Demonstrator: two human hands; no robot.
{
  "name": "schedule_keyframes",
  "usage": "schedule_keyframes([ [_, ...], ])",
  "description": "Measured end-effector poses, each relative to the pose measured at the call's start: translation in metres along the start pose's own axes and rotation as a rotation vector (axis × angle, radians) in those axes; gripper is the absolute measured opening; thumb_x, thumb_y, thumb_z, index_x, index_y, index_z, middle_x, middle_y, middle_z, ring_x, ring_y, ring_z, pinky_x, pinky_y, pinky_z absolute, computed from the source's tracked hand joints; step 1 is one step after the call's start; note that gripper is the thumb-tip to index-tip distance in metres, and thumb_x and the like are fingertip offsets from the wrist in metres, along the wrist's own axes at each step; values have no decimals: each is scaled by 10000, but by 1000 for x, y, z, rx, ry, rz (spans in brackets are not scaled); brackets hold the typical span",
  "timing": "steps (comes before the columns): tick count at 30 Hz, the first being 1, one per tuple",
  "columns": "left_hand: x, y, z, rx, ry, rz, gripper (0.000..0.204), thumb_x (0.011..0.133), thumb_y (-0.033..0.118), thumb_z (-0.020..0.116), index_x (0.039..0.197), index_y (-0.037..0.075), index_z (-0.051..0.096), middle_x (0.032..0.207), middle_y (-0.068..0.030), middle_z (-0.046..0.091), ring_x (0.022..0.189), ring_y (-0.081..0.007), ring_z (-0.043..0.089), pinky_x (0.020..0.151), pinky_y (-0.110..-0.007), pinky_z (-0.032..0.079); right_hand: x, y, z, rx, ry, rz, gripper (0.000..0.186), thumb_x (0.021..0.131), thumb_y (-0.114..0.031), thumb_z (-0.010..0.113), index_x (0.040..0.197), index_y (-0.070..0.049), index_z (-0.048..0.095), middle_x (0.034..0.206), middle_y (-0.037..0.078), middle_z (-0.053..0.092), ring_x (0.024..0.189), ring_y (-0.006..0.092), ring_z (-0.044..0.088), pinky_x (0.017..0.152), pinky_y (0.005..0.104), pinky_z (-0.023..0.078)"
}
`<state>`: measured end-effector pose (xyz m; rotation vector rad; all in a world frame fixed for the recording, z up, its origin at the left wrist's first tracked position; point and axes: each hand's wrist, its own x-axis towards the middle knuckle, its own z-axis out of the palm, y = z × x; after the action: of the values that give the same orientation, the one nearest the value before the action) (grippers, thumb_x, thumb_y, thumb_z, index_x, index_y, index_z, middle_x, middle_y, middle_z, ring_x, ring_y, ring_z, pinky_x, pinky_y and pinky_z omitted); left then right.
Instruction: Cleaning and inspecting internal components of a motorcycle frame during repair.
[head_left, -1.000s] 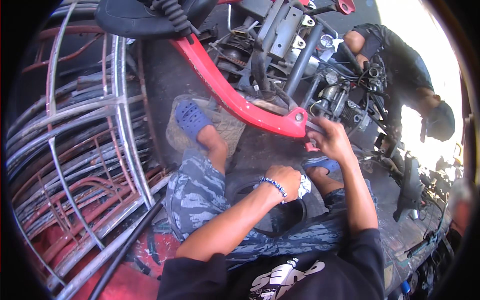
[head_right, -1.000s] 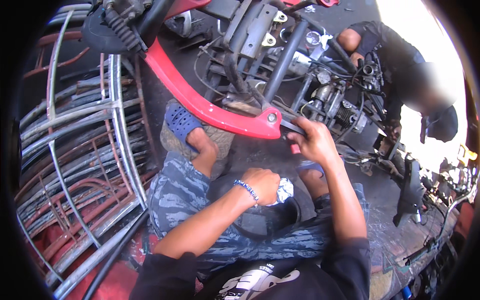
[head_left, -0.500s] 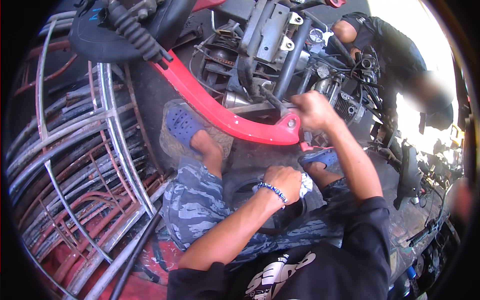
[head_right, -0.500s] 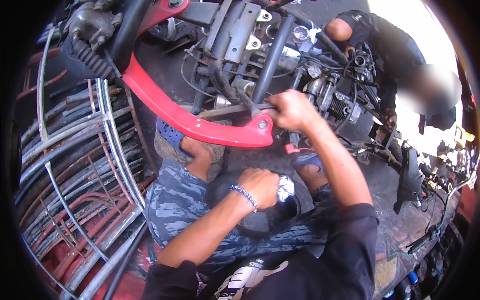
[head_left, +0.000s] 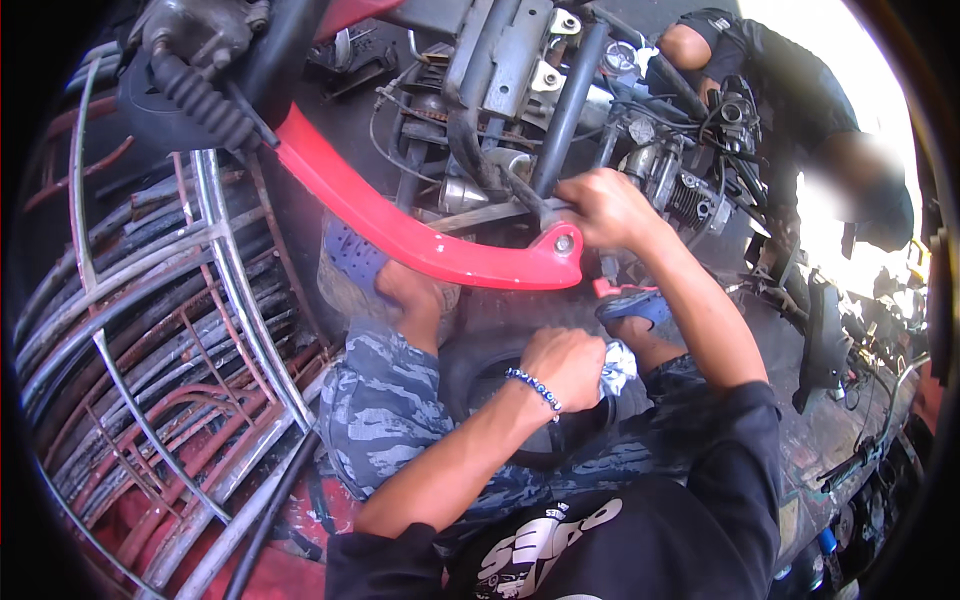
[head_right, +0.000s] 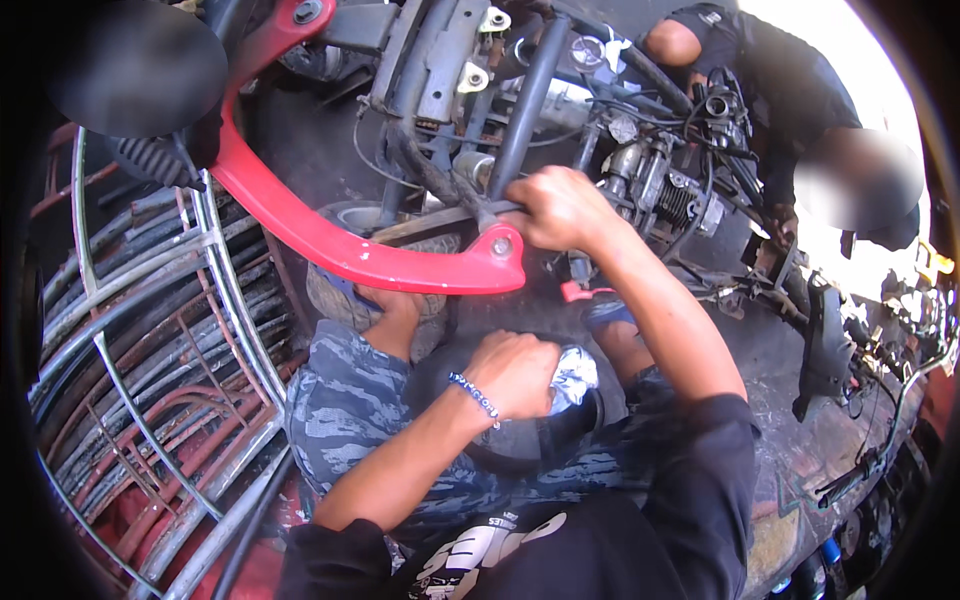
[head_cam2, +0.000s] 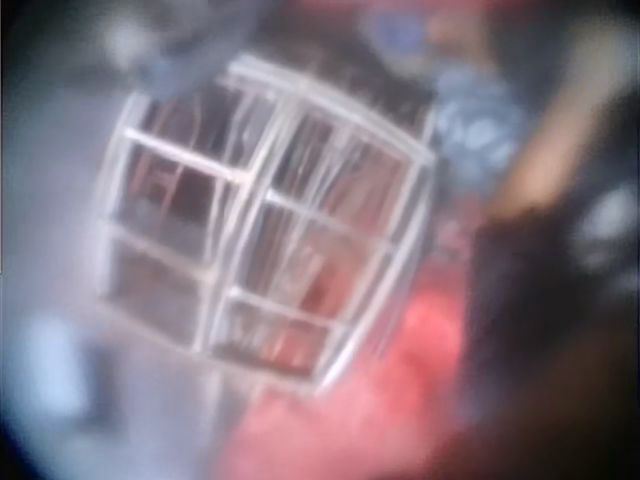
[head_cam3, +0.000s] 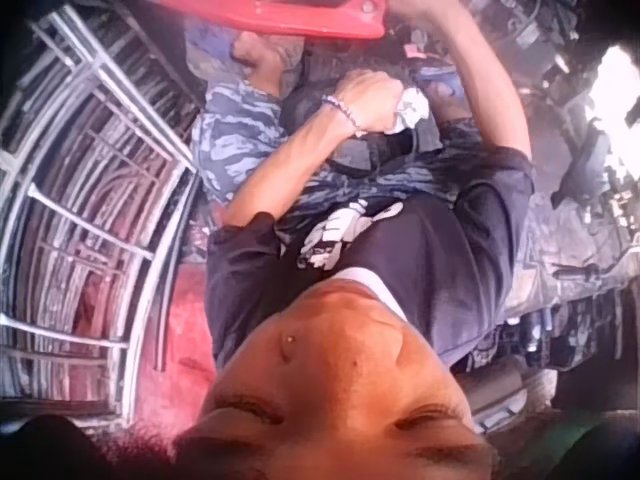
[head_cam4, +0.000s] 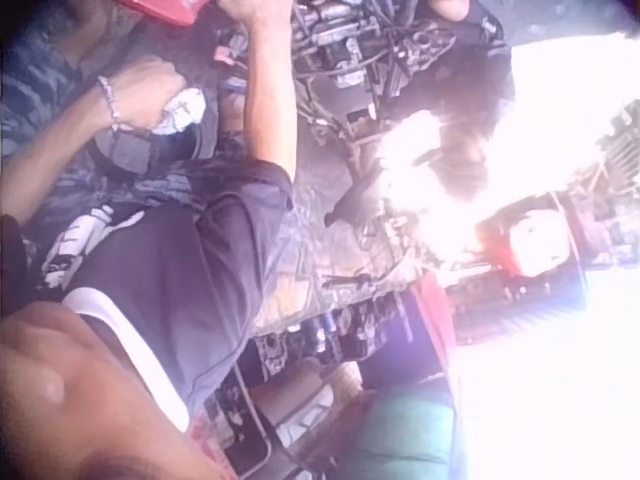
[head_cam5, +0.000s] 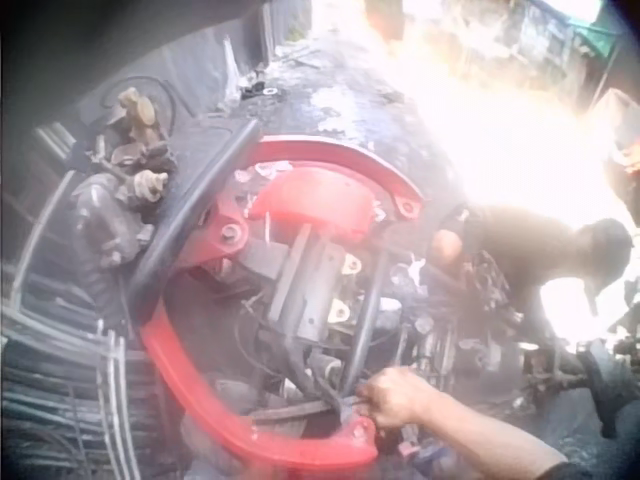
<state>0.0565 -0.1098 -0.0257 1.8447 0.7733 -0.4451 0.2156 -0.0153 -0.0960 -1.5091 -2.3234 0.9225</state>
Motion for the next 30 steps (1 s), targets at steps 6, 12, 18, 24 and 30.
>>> schedule_keyframes([
  [6,-8,5,-5,-67,188,31,173,591,164,665,703,35,639,701,-203,645,704,-352,651,710,-435,503,-23,20,-22,161,-66,213,401,748,-365,725,624,-12,585,517,187,501,500,372,535,501,435,404],
  [12,-8,8,0,11,99,63,163,586,151,672,713,55,637,693,-174,654,696,-325,659,705,-416,498,-36,24,-20,11,-20,190,411,747,-352,721,601,-7,552,560,190,527,573,385,558,509,445,401],
  [18,-8,5,4,45,71,46,147,587,146,658,696,51,636,686,-184,647,697,-335,655,707,-418,496,0,1,6,-17,66,-16,358,729,-351,721,647,-26,594,598,181,559,595,386,569,527,461,433],
  [24,-9,11,0,-21,102,79,140,582,134,649,691,48,637,682,-184,646,688,-335,651,724,-417,493,-7,12,-6,-21,-6,91,409,711,-403,727,643,-21,596,588,193,544,604,398,560,512,447,413],
  [30,-9,12,1,34,125,79,138,581,136,664,686,50,637,679,-178,646,695,-330,652,730,-413,495,-16,21,-21,124,-113,282,425,725,-424,713,658,-18,607,601,207,544,627,399,569,539,466,414],
])
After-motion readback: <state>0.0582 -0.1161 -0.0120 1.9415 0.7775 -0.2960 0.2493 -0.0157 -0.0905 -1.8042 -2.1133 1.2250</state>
